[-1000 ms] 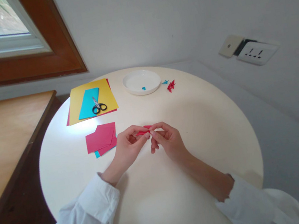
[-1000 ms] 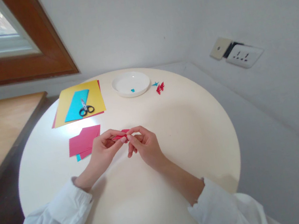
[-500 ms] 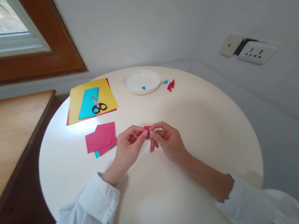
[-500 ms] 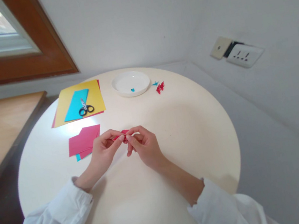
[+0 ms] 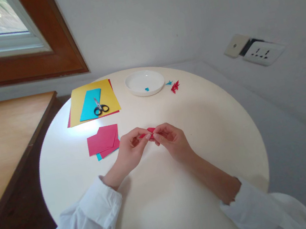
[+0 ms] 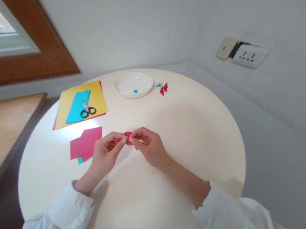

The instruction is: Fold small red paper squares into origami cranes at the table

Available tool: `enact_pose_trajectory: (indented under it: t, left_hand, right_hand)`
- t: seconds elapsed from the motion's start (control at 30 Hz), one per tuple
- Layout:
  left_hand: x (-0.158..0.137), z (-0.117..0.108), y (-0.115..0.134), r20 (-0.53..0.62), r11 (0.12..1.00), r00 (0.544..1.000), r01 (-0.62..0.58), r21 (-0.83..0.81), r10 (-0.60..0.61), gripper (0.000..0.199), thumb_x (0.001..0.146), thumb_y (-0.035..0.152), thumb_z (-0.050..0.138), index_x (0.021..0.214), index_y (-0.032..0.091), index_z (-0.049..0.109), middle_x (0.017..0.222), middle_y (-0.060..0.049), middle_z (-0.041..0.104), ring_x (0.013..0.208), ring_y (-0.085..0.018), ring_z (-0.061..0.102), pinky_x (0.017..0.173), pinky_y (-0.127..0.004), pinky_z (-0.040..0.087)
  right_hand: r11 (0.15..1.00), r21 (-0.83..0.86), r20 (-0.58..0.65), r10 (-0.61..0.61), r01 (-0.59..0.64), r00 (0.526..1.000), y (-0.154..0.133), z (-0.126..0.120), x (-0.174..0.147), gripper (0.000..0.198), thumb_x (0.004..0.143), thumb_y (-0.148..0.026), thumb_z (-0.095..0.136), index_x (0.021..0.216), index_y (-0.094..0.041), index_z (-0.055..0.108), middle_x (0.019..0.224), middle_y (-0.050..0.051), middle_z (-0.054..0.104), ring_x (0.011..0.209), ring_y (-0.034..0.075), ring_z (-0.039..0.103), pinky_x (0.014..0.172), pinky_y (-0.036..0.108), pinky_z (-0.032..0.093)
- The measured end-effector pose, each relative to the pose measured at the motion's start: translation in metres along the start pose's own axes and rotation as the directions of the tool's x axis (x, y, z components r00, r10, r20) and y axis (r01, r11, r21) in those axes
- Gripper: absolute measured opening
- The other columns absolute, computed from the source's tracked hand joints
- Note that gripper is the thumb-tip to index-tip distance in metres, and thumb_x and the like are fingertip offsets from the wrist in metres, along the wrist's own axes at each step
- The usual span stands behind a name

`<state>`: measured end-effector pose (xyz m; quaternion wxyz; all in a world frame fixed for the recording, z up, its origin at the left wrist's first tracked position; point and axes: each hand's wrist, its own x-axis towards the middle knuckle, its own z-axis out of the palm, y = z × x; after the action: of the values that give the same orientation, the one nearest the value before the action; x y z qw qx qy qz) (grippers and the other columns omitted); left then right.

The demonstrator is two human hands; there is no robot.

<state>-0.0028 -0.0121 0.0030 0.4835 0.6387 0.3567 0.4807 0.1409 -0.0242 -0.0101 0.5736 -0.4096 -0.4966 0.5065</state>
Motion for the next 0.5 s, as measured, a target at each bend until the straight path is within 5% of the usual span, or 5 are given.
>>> enact_pose_trajectory:
  t: [0.5]
  left_hand:
    - [0.0017,0.0016,-0.0010,-0.113,0.993,0.987,0.113,0.013,-0.111,0.014,0.069,0.028,0.068,0.071,0.015,0.065,0.060,-0.003,0.067,0.055,-0.013,0.060,0.051,-0.022,0.044]
  right_hand:
    - [0.988,-0.116,-0.061,-0.113,0.106,0.992,0.0015,-0.0036,-0.0007,0.007,0.070,-0.022,0.065,0.069,-0.018,0.060,0.066,-0.002,0.057,0.062,0.010,0.054,0.063,0.025,0.048]
